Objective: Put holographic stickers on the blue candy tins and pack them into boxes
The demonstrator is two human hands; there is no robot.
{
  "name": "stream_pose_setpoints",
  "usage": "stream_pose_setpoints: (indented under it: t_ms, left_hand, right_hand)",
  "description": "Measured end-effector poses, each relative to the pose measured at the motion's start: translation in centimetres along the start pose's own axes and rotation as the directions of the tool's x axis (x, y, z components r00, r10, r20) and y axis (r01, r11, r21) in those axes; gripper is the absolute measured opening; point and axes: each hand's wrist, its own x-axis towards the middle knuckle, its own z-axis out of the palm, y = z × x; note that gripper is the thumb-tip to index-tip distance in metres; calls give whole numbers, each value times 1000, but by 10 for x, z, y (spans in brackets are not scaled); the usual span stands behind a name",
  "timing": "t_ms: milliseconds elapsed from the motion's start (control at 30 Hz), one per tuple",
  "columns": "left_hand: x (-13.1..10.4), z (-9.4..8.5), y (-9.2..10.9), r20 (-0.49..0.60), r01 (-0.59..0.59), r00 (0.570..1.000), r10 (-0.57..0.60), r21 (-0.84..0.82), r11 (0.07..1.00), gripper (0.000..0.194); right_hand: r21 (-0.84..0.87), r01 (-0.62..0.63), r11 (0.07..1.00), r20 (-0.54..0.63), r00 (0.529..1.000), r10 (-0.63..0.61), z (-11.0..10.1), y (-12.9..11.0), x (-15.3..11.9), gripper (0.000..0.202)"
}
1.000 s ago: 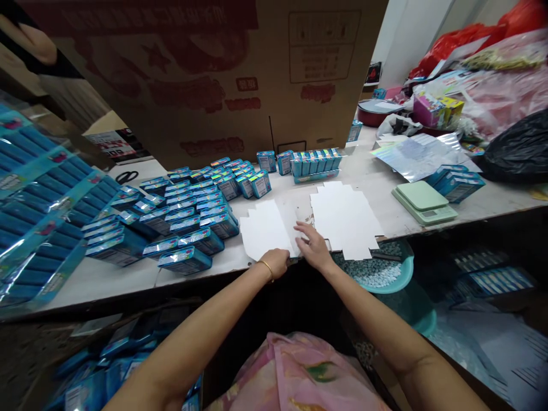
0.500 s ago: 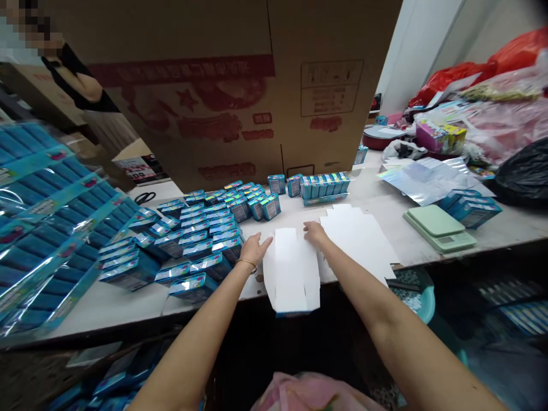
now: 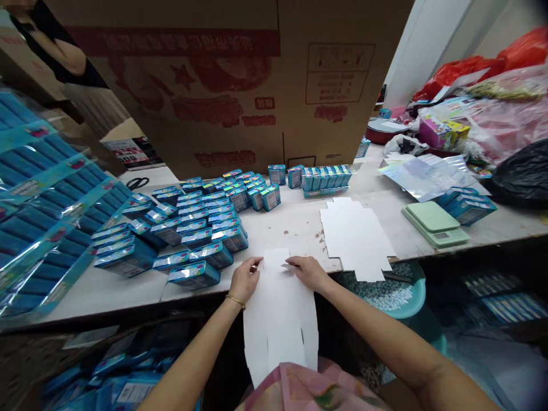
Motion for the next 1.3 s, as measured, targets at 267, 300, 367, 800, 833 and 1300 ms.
stream_pose_setpoints:
  t_ms: [267, 300, 367, 800, 833, 1300]
  left_hand:
    - [10, -7, 16, 180, 52, 981, -77, 137, 989, 22]
    - [11, -8, 18, 194, 44, 978, -72, 145, 988, 22]
    - [14, -9, 21, 217, 26, 974, -63, 168, 985, 23]
    - [28, -1, 14, 178, 298, 930, -321, 141, 944, 60]
    - [27, -2, 13, 181, 338, 920, -348, 81, 938, 61]
    - [15, -7, 17, 220, 320, 930, -296, -84, 944, 64]
  right_hand:
    - [-294, 47, 955, 194, 981, 11, -6, -30, 25, 31]
    - [-279, 34, 960, 206, 978, 26, -8, -31, 28, 30]
    - [-244, -25, 970, 222, 972, 81, -11, -34, 32, 29]
    - [-186, -364, 913, 143, 909, 391, -3, -39, 43, 56]
    - [-175, -368, 913, 143, 908, 393, -3, -38, 44, 56]
    - [114, -441, 890, 279, 874, 397, -17, -29, 36, 41]
